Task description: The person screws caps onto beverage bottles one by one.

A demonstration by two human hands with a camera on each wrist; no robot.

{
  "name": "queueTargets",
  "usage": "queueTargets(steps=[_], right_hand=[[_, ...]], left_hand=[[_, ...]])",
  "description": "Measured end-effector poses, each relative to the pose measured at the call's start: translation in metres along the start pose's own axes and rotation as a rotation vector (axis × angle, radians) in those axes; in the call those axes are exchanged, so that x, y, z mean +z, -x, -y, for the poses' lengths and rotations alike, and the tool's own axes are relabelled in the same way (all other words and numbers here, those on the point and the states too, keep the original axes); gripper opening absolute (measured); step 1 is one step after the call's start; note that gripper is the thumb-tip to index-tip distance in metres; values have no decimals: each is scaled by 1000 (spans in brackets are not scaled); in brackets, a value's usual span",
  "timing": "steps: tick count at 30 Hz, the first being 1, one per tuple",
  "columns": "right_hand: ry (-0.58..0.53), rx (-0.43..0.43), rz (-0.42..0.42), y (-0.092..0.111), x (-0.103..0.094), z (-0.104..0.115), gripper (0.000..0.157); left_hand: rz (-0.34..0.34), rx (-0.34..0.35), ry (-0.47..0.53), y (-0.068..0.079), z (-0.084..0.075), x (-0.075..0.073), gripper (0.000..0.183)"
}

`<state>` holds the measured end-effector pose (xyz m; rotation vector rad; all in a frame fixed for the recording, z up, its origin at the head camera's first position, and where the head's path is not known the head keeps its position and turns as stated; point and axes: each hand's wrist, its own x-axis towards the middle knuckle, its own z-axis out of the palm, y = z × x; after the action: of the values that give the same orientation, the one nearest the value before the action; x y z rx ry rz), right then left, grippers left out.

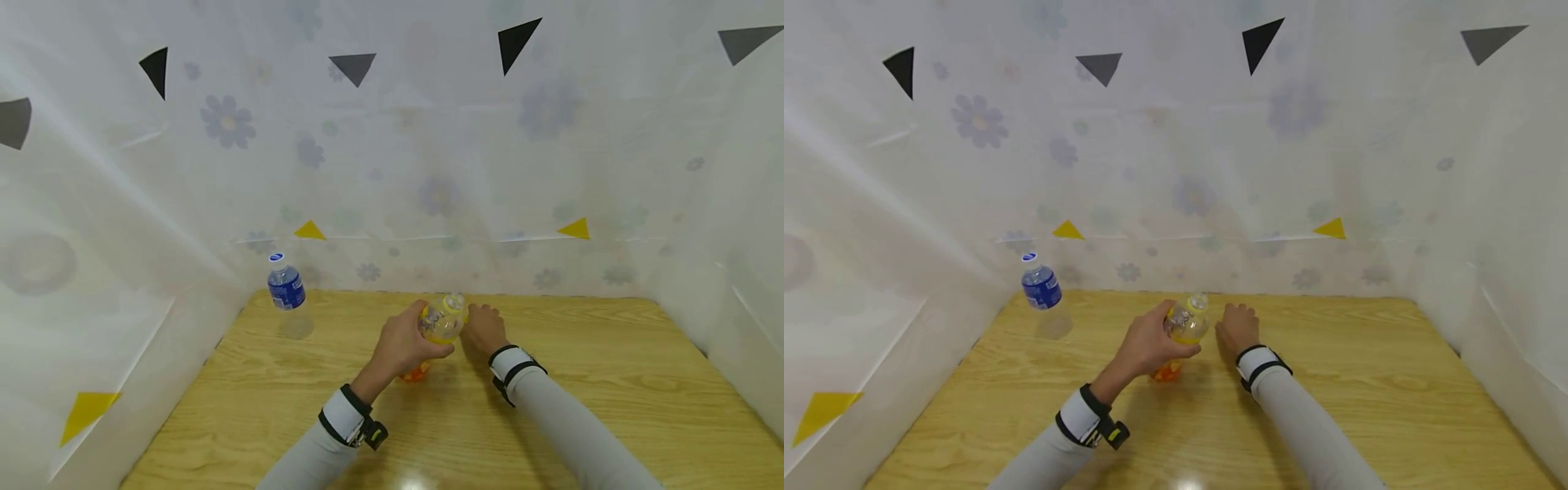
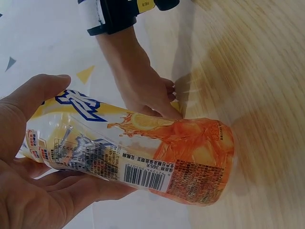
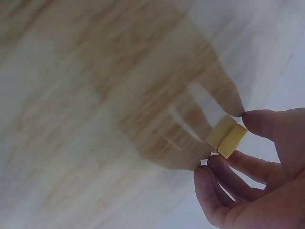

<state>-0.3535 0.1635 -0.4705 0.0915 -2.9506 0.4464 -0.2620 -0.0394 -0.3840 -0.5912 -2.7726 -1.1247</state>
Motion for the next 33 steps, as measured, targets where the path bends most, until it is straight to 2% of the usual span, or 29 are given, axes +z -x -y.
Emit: queueTargets(steps=[9, 15, 18, 24, 29, 33], right_hand=[[-28, -5, 2, 3, -1, -1, 27], [-21, -65, -71, 5, -8, -4, 19], [-47, -78, -86, 4, -20, -4, 18], [-106, -63, -60, 6, -56, 6, 29], [-195, -110, -111, 17, -82, 16, 35], [-206, -151, -113, 30, -91, 21, 41]], left_hand=[[1, 4, -3, 0, 0, 2, 71], [-7, 6, -6, 2, 0, 2, 70], [-15, 10, -7, 2, 1, 2, 68], [-12, 9, -18, 2, 0, 1, 69], [1, 0, -19, 1, 0, 1, 70], [8, -5, -9, 1, 1, 1, 71]])
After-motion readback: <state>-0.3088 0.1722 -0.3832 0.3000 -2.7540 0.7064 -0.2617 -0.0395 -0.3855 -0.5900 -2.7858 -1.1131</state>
